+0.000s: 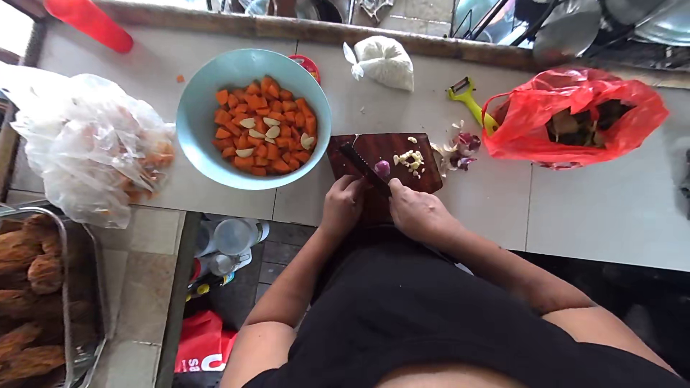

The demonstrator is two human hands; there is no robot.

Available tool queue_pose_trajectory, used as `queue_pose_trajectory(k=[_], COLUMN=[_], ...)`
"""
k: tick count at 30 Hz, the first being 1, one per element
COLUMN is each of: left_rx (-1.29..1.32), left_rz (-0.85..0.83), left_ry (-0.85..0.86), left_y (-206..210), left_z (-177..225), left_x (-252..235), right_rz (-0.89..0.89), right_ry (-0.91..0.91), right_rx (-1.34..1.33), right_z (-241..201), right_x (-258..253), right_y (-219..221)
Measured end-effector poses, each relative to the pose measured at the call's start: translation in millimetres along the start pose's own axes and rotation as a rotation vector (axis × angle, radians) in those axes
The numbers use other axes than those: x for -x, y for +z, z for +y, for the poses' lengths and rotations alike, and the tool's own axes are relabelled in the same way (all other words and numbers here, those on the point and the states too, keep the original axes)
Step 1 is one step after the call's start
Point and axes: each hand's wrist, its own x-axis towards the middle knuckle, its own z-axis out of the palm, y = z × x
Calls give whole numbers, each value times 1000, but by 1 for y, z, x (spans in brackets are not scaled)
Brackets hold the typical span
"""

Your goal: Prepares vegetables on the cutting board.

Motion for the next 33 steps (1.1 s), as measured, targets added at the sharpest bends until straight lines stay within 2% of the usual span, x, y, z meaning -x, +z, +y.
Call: queue_pose_trajectory(k=[4,11,19,23,25,29,33], left_rx=[22,149,98,130,123,84,84], left_rz=[-31,-191,-313,-464,-441,-309,-214], left_ry=[12,-47,-107,-3,6,-166,-214], left_y=[-5,-22,-46,-34,-29,-23,-13], left_z=[-2,-11,4,-1,-2,10,15], left_x=[-1,-17,-36,-37,-34,-24,-14], right_rz=[-8,287,394,419,410,316,221], right_ry=[-3,-256,-270,-285,-273,-171,-103], right_rx=[-6,-234,-242,-268,-267,-245,-213], right_z=[-2,36,36,41,39,30,22], right_x=[-6,4,9,8,8,9,9], right_y=[4,11,8,12,14,13,13])
